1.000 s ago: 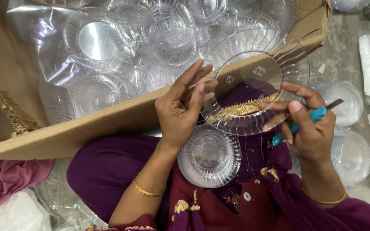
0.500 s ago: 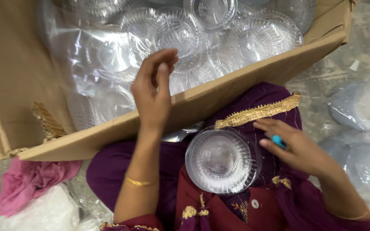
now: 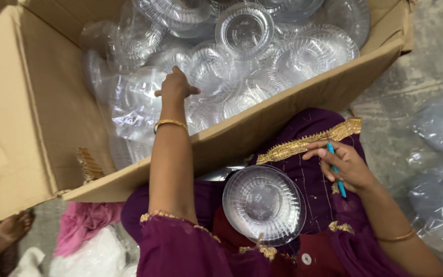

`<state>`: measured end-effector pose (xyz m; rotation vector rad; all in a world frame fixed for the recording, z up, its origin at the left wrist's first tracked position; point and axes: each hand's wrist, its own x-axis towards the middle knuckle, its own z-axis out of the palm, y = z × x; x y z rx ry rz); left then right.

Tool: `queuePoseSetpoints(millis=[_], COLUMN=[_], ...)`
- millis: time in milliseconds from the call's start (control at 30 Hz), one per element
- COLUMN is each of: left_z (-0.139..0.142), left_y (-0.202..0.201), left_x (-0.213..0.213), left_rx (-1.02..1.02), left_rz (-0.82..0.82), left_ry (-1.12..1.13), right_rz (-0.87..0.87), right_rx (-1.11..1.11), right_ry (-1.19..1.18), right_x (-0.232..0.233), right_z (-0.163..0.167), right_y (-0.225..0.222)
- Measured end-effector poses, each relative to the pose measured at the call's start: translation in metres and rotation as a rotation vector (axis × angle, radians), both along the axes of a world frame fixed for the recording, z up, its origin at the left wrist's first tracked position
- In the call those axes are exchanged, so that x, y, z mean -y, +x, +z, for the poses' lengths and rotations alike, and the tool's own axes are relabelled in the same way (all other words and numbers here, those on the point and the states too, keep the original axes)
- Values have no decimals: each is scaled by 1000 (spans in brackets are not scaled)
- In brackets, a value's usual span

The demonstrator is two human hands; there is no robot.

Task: The person sits on the floor and repeatedly picks clear plastic plates from a cardboard box. Using a small blue utility knife, they trim the edges of each plate, then place the trimmed plate on a growing stack on their lap. The process is repeated for multiple plates.

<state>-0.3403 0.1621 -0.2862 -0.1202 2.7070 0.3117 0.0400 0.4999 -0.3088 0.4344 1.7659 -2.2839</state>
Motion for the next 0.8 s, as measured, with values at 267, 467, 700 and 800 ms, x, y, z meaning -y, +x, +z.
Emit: queuePoseSetpoints(millis=[267, 467, 700, 800], left_z=[119, 137, 132, 133], left_y=[122, 268, 309, 319], left_x=[-10, -27, -53, -57], left_rx=[-713, -341, -242, -284], left_rz=[-187, -91, 121, 46], left_ry=[873, 884, 1017, 1060], right_rz=[-63, -62, -60, -108], right_rx=[9, -191, -240, -201], right_ry=[-17, -247, -31, 151], right_x=[13, 15, 30, 27], right_z=[22, 65, 84, 81], right_y=[4, 15, 14, 17])
